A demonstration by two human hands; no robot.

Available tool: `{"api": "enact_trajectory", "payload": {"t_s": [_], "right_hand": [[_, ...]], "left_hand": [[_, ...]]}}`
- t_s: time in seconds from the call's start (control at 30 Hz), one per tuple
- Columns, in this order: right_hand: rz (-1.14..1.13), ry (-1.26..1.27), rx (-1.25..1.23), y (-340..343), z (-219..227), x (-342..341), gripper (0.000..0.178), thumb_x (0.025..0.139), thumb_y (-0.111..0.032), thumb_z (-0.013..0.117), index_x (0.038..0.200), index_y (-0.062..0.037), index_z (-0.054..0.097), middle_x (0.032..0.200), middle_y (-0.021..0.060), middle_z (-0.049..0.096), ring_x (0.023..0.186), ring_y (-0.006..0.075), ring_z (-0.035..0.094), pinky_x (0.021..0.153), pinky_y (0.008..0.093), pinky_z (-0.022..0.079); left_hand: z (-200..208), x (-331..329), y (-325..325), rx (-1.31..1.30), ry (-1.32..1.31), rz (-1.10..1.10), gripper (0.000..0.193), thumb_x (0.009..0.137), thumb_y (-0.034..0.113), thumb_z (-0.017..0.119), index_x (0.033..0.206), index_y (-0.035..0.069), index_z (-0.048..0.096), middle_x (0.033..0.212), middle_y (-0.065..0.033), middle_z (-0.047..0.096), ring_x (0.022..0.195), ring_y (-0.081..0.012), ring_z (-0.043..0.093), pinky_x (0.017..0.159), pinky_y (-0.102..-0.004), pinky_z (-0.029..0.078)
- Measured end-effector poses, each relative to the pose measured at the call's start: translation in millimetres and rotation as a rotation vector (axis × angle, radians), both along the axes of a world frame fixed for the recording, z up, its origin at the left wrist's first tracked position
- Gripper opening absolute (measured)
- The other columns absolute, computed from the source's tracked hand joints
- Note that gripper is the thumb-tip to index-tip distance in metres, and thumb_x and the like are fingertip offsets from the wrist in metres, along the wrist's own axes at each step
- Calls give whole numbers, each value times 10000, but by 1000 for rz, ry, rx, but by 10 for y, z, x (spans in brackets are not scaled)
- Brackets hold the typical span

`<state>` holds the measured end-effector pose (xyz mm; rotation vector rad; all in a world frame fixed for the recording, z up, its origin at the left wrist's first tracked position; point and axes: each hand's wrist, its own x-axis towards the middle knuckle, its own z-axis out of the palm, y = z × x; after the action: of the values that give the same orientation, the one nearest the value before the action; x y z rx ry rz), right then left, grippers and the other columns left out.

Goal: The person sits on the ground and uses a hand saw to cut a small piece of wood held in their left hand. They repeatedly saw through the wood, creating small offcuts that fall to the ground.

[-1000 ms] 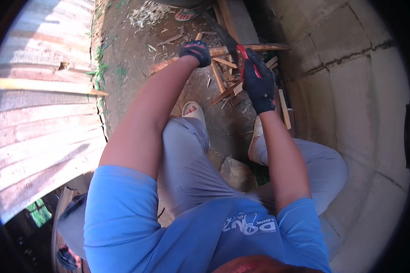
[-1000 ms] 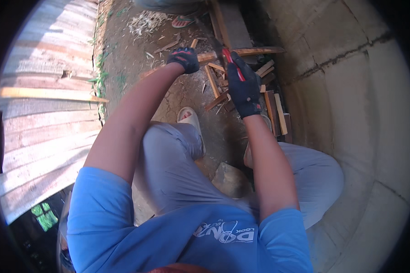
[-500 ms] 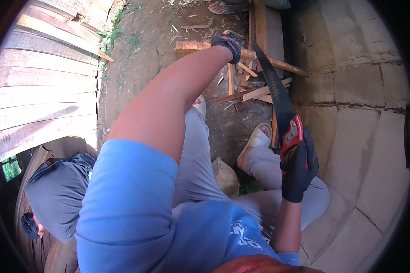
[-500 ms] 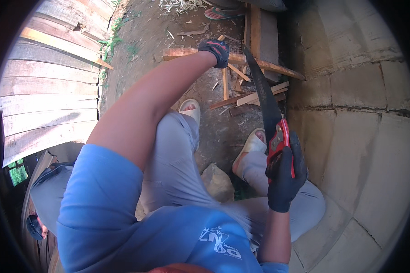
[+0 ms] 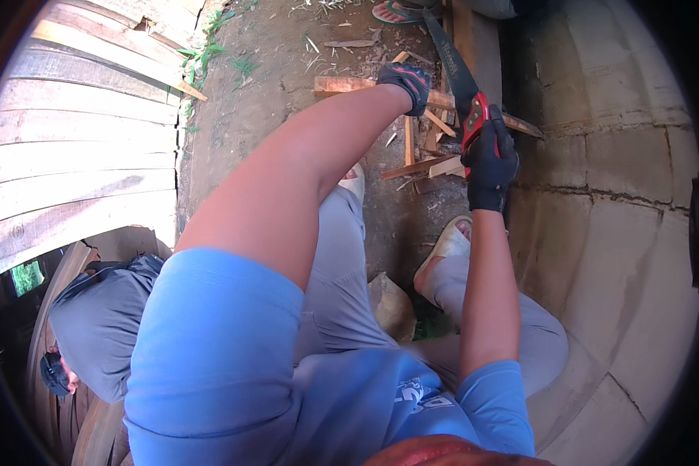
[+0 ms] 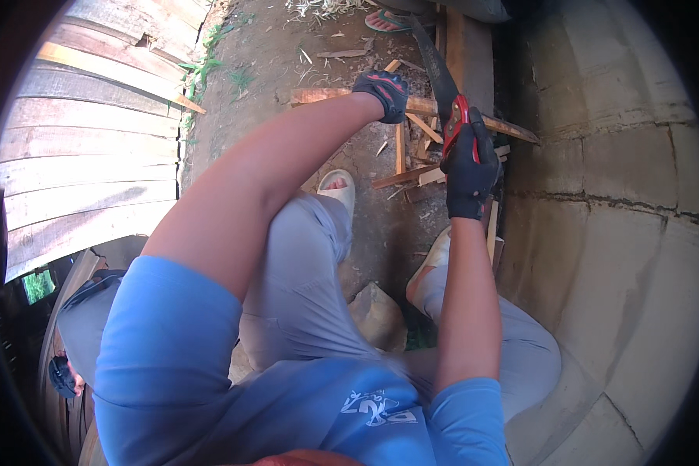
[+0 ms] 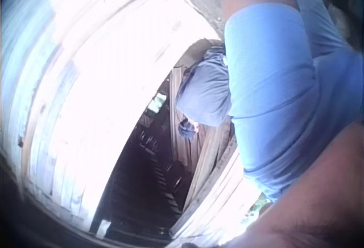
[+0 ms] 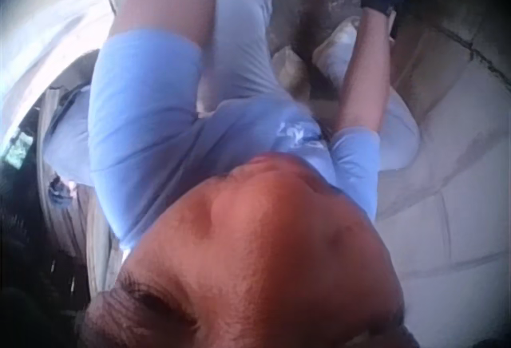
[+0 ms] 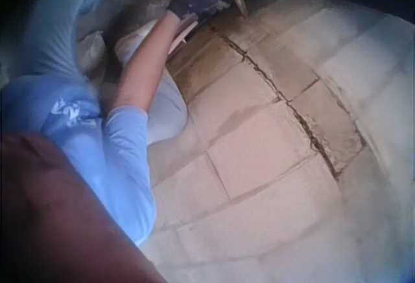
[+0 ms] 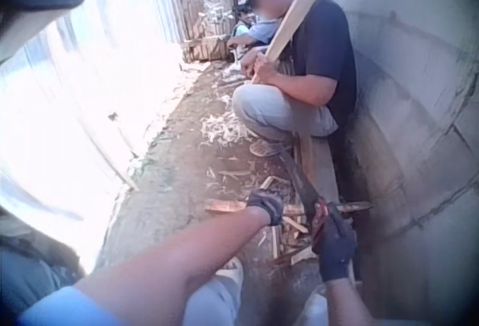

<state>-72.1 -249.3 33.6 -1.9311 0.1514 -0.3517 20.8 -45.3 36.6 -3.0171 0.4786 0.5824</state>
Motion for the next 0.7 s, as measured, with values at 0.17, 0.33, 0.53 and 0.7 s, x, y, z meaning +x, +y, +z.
{"api": "enact_trajectory", "payload": {"t_s": [0.17,0.33,0.53,0.7], "right_hand": [[45,41,-29,-122,209,-242,379,1050,-220,633,1379,-42,695,1335,170,728,1217,261,699,1046,350,509],[31,119,-191,-532,660,-1267,373,1055,-191,614,1386,-35,684,1276,158,751,1169,245,719,1015,338,522],[-69,314,-45,-870,1366,-2277,402,1032,-119,597,1400,33,656,1361,180,712,1188,248,697,1030,378,523],[-71,234,-13,-844,1403,-2068,427,1053,-122,570,1443,45,618,1430,156,663,1269,228,635,1100,375,466]], "left_hand": [[-8,111,-96,18,37,-22,425,875,315,671,1221,86,767,1273,-166,745,1188,-334,717,992,-469,580],[18,169,-72,46,95,2,451,882,312,652,1248,68,752,1295,-180,732,1199,-345,711,1009,-475,575],[85,167,-108,79,100,-13,456,877,321,645,1249,80,755,1283,-182,736,1187,-353,715,1008,-474,576],[44,218,-90,38,83,17,427,878,327,652,1211,86,767,1246,-175,751,1179,-349,717,1010,-475,574]]}}
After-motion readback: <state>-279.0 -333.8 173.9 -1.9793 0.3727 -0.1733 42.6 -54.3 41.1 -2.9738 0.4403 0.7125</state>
